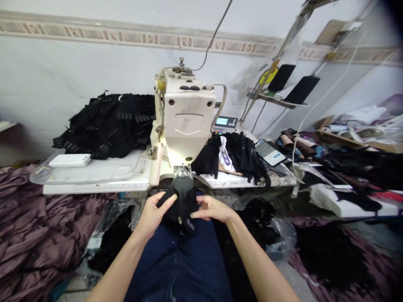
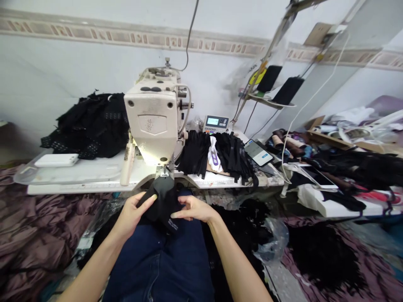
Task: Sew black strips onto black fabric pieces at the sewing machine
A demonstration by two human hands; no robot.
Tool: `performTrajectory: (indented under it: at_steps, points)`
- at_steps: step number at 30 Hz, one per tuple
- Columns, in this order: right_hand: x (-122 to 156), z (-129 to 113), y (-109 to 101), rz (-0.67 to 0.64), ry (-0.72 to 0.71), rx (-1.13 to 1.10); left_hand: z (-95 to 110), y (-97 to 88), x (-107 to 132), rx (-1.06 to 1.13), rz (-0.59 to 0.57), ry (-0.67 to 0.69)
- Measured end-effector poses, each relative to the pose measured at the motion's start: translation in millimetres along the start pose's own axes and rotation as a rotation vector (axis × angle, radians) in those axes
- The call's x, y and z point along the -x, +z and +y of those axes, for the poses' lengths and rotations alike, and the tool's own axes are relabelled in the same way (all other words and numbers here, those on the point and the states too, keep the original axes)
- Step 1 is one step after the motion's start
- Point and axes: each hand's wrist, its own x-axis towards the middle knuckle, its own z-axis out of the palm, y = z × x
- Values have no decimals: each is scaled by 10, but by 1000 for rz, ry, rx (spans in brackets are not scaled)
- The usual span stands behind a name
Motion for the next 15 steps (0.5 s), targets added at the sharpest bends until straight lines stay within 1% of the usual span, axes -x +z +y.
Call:
performTrajectory:
  at_steps: [1,2,3,5,7,8,9,11,13,14,15]
  points:
    - [-34,-31,4,-12,-6,36,3,12,40,27,42,-3]
    - [-67,-52,8,6,-26,83,12,23,83,35,95,9]
    - [-99,-63,13,56,-61,141,23,32,128,29,144,30]
    - [-143,-53,25,223,-164,306,47,49,216,-19,210,87]
    - [-154,-8,41,405,-247,489,68,84,299,-97,241,157]
    - [-147,22,50,469,-256,554,79,113,340,-136,247,194]
    - [-132,53,58,498,-240,580,94,151,379,-172,247,230]
    - [-86,114,68,482,-185,511,136,254,462,-234,221,303]
    - [-23,169,59,444,-192,342,192,384,559,-276,173,421]
    - [14,197,45,433,-215,248,218,457,617,-295,125,498]
    - [54,231,27,425,-235,152,236,533,680,-308,39,578]
